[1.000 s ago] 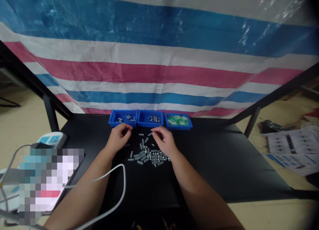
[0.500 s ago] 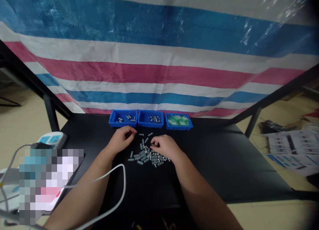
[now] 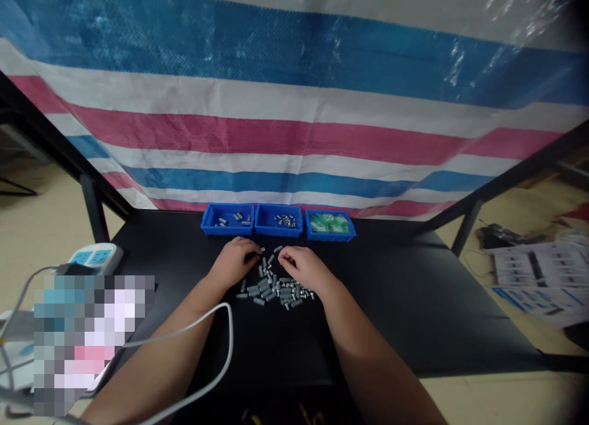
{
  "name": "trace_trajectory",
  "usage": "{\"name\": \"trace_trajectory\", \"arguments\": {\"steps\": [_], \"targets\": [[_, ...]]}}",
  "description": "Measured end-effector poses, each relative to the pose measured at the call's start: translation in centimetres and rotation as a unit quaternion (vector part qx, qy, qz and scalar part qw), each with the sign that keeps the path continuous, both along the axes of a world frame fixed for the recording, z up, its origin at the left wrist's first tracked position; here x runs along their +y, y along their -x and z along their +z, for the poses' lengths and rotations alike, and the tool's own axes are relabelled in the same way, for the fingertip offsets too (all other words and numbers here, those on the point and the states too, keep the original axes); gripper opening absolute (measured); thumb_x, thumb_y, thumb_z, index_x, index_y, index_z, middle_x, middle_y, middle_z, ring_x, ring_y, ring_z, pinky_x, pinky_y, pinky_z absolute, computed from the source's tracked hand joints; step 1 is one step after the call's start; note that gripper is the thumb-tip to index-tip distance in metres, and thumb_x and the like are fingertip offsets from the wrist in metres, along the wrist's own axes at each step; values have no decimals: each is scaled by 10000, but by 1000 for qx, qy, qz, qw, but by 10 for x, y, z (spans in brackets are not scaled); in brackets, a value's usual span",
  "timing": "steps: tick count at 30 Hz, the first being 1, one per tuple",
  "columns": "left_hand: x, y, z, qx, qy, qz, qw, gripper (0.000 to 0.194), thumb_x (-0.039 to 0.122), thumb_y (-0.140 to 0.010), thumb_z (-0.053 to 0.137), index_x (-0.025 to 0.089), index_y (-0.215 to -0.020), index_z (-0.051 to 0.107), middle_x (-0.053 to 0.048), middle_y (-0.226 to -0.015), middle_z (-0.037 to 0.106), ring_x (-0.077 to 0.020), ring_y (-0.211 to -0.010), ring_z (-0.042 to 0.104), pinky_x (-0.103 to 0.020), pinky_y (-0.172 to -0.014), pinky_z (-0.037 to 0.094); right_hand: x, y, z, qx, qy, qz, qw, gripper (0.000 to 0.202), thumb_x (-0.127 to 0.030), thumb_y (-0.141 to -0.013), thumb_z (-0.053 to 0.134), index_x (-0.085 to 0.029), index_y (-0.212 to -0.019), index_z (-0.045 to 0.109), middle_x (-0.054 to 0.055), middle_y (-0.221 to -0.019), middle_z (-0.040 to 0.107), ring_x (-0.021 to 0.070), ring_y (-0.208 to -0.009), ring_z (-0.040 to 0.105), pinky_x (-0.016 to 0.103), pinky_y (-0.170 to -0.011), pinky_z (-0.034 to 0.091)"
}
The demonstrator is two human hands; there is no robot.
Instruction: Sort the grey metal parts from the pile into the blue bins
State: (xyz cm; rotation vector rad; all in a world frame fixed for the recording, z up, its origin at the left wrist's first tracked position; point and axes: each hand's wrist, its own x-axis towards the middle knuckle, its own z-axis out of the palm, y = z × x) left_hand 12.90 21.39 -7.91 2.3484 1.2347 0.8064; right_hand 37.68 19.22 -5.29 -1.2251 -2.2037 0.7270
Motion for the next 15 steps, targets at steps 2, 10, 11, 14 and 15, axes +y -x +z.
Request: {"name": "trace_trajectory", "arguments": {"steps": [2,10,11,14,15], "targets": [[-1,-1,1,10,7,23,1000,105,150,-855,682,234,-906,718,-28,-940,747,-227,-931,650,-388,-870,508,-1,1,0,-17,-6,0,1000,101,-165,-922,607,-209,-902,696,0,-824,688,123,-710,602,239,-668,421],[-3,5,9,-126,-20,119,985,77,239,-920,621,212,-947,687,-40,-938,717,-182,-842,665,-315,-777,529,-4,12,-4,-51,-11,43,998,167,-201,-910,671,-262,-1041,755,1,-933,715,132,-828,651,244,-738,446],[-3,6,11,-152,-31,143,977,84,258,-923,624,210,-948,688,-45,-948,717,-182,-852,669,-315,-786,539,-4,13,-5,-59,-7,44,997,157,-207,-913,669,-264,-1029,759,0,-933,715,135,-838,656,248,-744,449],[-1,12,14,-223,-62,214,949,128,304,-928,631,202,-963,700,-61,-1010,724,-189,-930,690,-329,-854,572,-3,16,-6,-77,9,27,997,175,-221,-909,677,-268,-1055,763,4,-947,722,145,-836,665,260,-740,454],[1,14,14,-242,-72,233,939,145,315,-926,635,198,-973,707,-68,-1041,727,-195,-970,695,-343,-890,578,-3,16,-6,-81,13,19,996,186,-222,-905,683,-267,-1068,761,7,-950,723,148,-834,666,263,-737,454]]}}
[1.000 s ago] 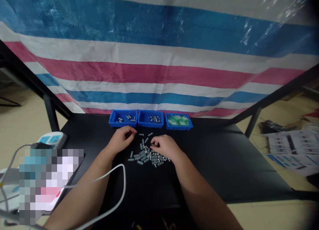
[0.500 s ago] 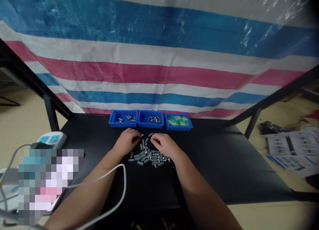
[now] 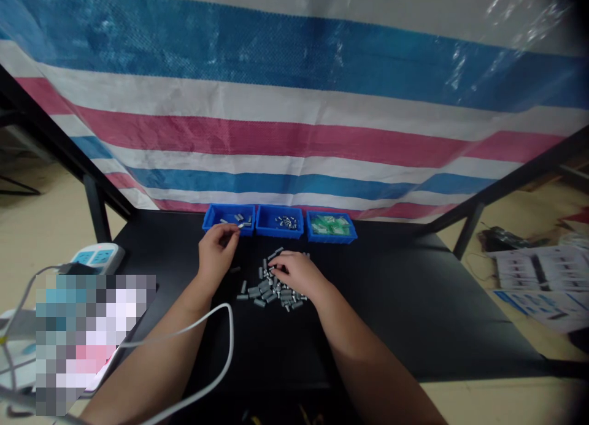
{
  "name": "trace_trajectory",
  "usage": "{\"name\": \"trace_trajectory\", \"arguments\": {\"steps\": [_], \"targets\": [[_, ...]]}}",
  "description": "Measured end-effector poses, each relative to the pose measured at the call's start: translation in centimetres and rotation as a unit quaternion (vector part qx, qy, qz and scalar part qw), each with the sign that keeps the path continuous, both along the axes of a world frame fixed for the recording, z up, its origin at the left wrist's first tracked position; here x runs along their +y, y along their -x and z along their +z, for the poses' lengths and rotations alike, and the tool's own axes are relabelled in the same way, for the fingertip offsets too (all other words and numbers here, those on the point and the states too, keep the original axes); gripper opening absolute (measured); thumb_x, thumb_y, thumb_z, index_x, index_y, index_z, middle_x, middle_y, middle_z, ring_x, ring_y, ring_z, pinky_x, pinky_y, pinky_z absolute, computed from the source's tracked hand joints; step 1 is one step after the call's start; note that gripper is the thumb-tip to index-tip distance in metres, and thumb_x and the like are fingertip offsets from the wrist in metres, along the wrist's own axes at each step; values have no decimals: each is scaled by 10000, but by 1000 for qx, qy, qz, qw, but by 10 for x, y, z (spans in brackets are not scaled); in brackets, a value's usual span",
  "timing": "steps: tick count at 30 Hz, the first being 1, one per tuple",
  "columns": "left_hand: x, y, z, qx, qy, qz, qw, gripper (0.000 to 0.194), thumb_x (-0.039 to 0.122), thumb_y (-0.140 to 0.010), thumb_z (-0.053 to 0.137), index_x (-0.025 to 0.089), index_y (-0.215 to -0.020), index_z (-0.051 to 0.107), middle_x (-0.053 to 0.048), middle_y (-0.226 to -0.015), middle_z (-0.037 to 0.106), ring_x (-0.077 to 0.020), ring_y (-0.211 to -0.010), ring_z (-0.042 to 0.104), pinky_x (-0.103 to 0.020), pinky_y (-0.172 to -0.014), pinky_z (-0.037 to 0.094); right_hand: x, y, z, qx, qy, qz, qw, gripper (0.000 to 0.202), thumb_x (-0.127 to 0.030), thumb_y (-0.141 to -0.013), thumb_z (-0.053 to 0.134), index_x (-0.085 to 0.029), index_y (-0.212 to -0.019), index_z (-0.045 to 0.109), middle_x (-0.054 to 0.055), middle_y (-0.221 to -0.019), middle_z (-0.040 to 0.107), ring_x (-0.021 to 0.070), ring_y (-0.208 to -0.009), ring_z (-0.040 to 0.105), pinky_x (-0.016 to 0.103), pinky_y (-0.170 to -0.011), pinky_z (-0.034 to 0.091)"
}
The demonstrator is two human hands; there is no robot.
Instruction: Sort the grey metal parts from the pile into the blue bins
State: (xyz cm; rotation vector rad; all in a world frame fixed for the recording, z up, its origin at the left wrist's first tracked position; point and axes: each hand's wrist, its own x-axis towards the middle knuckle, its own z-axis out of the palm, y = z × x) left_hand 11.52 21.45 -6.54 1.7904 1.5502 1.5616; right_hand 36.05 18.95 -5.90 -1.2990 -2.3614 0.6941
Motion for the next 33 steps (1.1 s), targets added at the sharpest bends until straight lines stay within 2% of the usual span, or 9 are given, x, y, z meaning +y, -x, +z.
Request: {"name": "trace_trajectory", "arguments": {"steps": [3,7,10,15,20,24,27,29,33], "targets": [[4,5,-4,-49,8,16,999,246,339,-913,655,182,-1090,718,-96,-1148,731,-218,-1044,713,-391,-965,582,0,1,1,-8,2,-11,1000,146,-208,-904,677,-247,-1022,753,17,-950,721,149,-830,663,258,-724,446],[6,6,-9,-94,63,-25,993,401,341,-892,679,165,-1253,678,-125,-1205,737,-248,-1083,726,-414,-988,586,-1,0,2,-6,-5,-31,999,79,-206,-930,628,-228,-949,702,12,-869,707,144,-778,645,249,-691,416],[4,6,-8,-81,59,-33,994,347,334,-902,659,167,-1203,700,-116,-1179,748,-246,-1087,721,-392,-973,586,-2,-3,2,50,-6,-56,997,70,-207,-922,595,-224,-957,653,-5,-801,675,130,-691,610,237,-654,410],[3,8,-5,-9,73,-28,997,234,316,-897,634,177,-1063,724,-62,-960,767,-170,-758,706,-286,-726,569,2,-7,-3,177,-45,-100,978,31,-207,-873,577,-212,-893,600,-21,-718,578,117,-608,535,231,-619,426],[1,8,-5,41,88,-96,991,196,307,-902,607,188,-1011,719,-47,-926,753,-150,-693,654,-255,-638,514,11,-11,-15,239,-36,-165,956,98,-294,-882,616,-197,-876,633,-25,-652,548,118,-574,514,234,-576,440],[-3,2,1,137,94,-235,958,199,236,-909,586,215,-1041,733,-56,-969,744,-183,-832,687,-293,-730,538,13,-12,-19,260,-40,-187,946,286,-321,-881,642,-185,-1132,670,65,-957,676,118,-638,591,240,-562,495],[-6,-4,3,186,104,-319,924,268,182,-903,575,242,-1105,741,-59,-1002,731,-189,-896,690,-325,-806,555,9,-10,-11,266,-94,-205,937,467,-279,-905,601,-223,-1368,576,131,-1270,605,131,-740,634,238,-525,506],[-8,-6,2,202,108,-344,910,328,152,-894,573,255,-1158,738,-64,-1026,716,-191,-925,686,-341,-843,557,6,-7,-5,263,-135,-217,930,583,-245,-914,573,-247,-1487,469,155,-1405,517,143,-794,639,253,-541,534],[-8,-6,-1,219,108,-360,901,505,32,-859,497,296,-1221,730,-57,-1048,668,-177,-952,669,-347,-901,544,5,-3,0,214,-197,-234,928,760,-190,-906,534,-269,-1610,258,169,-1543,390,125,-708,578,323,-664,596]]}}
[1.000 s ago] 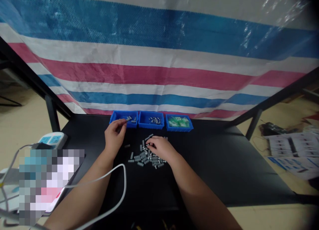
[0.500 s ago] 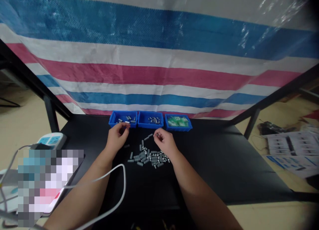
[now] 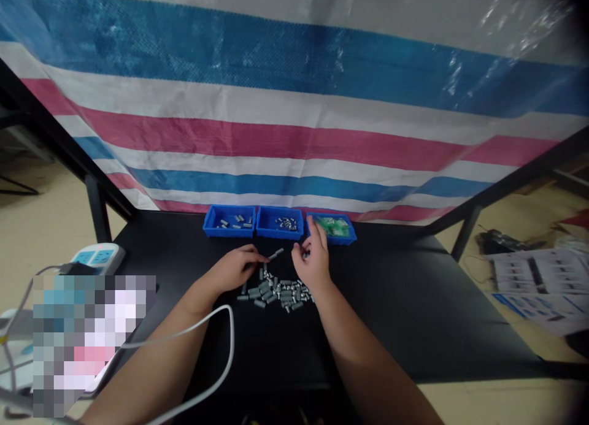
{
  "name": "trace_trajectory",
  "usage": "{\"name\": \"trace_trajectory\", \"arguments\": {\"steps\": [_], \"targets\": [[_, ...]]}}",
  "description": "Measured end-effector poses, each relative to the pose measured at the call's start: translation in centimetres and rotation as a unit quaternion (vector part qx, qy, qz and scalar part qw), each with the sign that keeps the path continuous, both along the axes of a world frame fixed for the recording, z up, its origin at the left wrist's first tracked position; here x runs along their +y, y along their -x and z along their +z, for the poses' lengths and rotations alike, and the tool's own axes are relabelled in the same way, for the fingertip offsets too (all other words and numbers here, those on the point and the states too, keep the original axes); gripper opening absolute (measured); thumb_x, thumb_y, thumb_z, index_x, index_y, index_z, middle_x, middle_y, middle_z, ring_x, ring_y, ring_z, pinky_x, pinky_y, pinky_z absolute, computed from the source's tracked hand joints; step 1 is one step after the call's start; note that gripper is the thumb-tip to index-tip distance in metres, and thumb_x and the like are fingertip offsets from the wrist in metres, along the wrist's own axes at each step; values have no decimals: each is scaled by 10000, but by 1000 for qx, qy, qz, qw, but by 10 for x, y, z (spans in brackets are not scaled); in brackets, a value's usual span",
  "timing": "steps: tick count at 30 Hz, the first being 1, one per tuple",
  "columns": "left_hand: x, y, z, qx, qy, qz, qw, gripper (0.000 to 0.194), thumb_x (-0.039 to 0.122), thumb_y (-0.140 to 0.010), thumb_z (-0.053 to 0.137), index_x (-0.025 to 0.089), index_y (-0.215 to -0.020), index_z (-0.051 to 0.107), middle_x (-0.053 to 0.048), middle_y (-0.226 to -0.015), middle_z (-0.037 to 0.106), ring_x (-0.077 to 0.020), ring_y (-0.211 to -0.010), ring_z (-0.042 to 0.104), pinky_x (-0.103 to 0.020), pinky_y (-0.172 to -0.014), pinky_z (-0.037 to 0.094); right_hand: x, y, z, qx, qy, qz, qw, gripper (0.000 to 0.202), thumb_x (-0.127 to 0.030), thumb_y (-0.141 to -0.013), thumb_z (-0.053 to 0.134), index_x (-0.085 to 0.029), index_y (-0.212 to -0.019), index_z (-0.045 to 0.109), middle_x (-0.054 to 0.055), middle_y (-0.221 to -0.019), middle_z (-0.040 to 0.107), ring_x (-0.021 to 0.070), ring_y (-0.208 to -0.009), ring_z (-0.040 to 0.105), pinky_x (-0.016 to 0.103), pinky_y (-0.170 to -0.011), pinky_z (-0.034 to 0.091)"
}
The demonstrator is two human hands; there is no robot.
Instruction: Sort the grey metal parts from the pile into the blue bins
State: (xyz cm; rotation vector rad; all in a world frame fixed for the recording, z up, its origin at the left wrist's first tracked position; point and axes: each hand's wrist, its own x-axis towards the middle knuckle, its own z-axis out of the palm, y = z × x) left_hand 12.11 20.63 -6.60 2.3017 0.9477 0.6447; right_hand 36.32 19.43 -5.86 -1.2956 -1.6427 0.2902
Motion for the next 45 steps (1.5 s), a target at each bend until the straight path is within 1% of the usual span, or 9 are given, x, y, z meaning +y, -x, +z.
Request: {"name": "trace_trajectory", "arguments": {"steps": [4,7,12,18,24,29,33,38,45], "targets": [[0,1,0,-1,-7,-12,1000,617,-29,-796,455,320,-1220,736,-51,-1063,634,-166,-967,659,-324,-912,542,5,3,-2,-67,54,31,996,841,-170,-893,537,-288,-1638,165,150,-1623,300,124,-695,585,341,-698,609],[0,1,-1,3,-15,-20,1000,639,-33,-776,452,321,-1229,731,-51,-1072,629,-165,-961,657,-324,-909,544,5,4,-1,-73,69,56,993,799,-161,-901,522,-315,-1624,217,126,-1640,275,125,-730,600,333,-704,610],[-1,-1,-5,19,-17,-10,1000,669,-47,-728,464,311,-1226,729,-49,-1056,629,-177,-964,654,-339,-918,541,1,1,3,-74,48,79,993,601,-167,-923,527,-275,-1508,442,119,-1398,524,175,-864,630,343,-814,600],[1,-1,-8,23,-13,38,999,404,58,-841,530,247,-1131,739,-66,-1068,622,-184,-937,652,-343,-886,543,3,-2,-3,-157,88,126,976,377,-172,-946,526,-234,-1298,648,86,-1183,624,210,-1079,634,344,-988,528],[3,1,-7,2,-13,57,998,227,142,-899,558,220,-1038,719,-74,-1059,638,-199,-961,641,-360,-893,530,3,0,-7,-220,161,148,951,379,-195,-928,568,-224,-1293,666,72,-1155,663,193,-986,658,323,-901,530],[6,4,-6,-47,49,119,991,169,247,-935,578,213,-1056,692,-38,-940,706,-174,-801,646,-308,-748,513,4,2,-6,-226,180,136,948,335,-184,-912,593,-212,-1230,694,60,-1044,685,184,-908,655,305,-821,509],[13,6,-10,-194,98,219,951,259,398,-896,668,186,-1043,684,-35,-884,706,-159,-749,638,-272,-690,495,5,1,-8,-208,180,142,951,299,-171,-896,612,-207,-1183,690,38,-959,687,174,-869,645,294,-800,490],[19,8,-4,-386,107,327,856,339,438,-798,783,157,-956,679,-23,-806,696,-117,-650,614,-242,-656,500,4,-2,-11,-171,171,161,957,337,-179,-904,608,-214,-1237,657,16,-915,673,160,-856,637,287,-806,485],[23,12,-2,-507,124,372,768,429,432,-738,842,146,-1027,704,-74,-943,752,-140,-732,702,-275,-716,576,1,-1,-9,-181,172,174,953,309,-202,-916,610,-246,-1211,688,20,-967,670,150,-848,634,289,-790,492]]}}
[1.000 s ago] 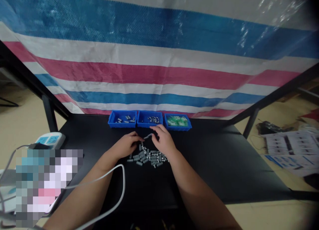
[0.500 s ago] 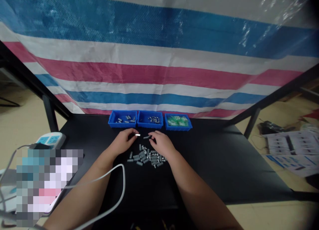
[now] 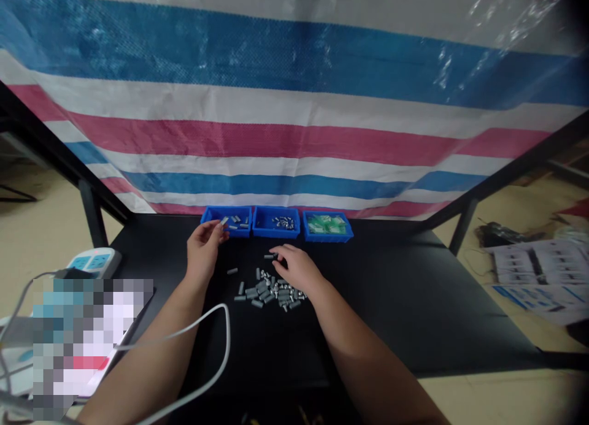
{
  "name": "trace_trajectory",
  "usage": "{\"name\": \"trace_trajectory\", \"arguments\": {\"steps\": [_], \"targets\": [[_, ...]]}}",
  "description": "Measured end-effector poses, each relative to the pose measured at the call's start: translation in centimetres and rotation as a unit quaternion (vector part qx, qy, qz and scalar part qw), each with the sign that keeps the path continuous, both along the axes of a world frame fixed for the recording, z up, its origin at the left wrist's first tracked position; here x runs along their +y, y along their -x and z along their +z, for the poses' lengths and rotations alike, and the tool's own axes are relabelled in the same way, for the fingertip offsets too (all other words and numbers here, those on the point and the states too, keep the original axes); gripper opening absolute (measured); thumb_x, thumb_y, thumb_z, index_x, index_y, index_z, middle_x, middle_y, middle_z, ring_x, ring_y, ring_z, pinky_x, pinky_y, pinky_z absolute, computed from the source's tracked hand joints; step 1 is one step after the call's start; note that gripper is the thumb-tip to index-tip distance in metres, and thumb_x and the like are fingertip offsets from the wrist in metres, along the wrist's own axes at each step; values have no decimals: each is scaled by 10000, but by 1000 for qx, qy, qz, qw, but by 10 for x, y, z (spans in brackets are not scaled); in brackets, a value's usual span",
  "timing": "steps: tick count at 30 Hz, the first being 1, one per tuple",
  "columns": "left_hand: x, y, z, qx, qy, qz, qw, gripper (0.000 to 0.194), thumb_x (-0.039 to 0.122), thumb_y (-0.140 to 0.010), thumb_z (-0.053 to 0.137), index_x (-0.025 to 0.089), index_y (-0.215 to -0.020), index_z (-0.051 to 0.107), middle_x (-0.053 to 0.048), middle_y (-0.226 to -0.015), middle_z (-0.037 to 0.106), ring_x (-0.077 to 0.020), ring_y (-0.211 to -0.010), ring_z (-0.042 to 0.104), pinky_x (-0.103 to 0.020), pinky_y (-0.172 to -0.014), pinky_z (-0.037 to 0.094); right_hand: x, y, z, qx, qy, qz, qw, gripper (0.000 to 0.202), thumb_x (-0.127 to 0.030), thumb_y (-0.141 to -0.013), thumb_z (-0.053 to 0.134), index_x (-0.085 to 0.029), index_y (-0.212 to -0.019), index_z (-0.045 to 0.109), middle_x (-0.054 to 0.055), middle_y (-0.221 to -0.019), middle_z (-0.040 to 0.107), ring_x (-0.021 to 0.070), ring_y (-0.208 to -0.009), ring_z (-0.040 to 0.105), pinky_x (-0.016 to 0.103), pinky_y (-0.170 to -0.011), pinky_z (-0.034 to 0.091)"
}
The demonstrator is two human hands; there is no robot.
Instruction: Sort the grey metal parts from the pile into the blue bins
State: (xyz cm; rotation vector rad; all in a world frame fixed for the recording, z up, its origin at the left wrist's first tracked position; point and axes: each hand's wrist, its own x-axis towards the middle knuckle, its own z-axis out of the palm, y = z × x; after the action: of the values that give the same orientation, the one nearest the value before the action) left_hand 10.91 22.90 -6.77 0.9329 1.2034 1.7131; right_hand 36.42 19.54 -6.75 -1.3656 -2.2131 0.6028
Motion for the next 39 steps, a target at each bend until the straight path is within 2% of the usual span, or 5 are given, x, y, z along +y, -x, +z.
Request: {"name": "trace_trajectory", "arguments": {"steps": [13,20,26,33,39], "targets": [[-9,-6,8,56,-36,-85,994,326,402,-790,807,150,-971,710,-49,-835,743,-134,-628,687,-249,-616,557,-1,9,1,-49,-9,-35,998,239,-236,-907,664,-263,-1134,734,11,-898,708,156,-764,628,269,-637,399],[-13,-6,3,161,-14,-146,976,314,429,-849,743,156,-997,698,-14,-732,688,-112,-568,633,-226,-572,514,-7,11,5,25,-38,98,994,160,-274,-955,630,-234,-1071,734,4,-808,673,149,-799,617,266,-752,441],[-14,-5,-3,226,6,-180,957,296,436,-886,684,165,-1005,687,-12,-709,675,-128,-577,637,-239,-589,524,-5,21,1,-2,-31,107,994,118,-207,-932,625,-214,-953,741,8,-813,682,143,-767,610,260,-740,428],[-22,-9,4,419,-40,-268,867,226,357,-922,610,188,-1024,720,-15,-737,688,-133,-625,606,-222,-550,419,-3,19,1,56,-26,59,996,110,-160,-896,607,-204,-881,707,0,-734,695,132,-675,618,246,-670,435],[-26,-13,13,477,-72,-334,810,191,275,-906,580,208,-995,735,-13,-738,702,-139,-620,613,-247,-597,430,3,11,-8,290,-5,-50,956,159,-334,-937,625,-203,-974,707,35,-808,740,156,-683,694,271,-655,558]]}}
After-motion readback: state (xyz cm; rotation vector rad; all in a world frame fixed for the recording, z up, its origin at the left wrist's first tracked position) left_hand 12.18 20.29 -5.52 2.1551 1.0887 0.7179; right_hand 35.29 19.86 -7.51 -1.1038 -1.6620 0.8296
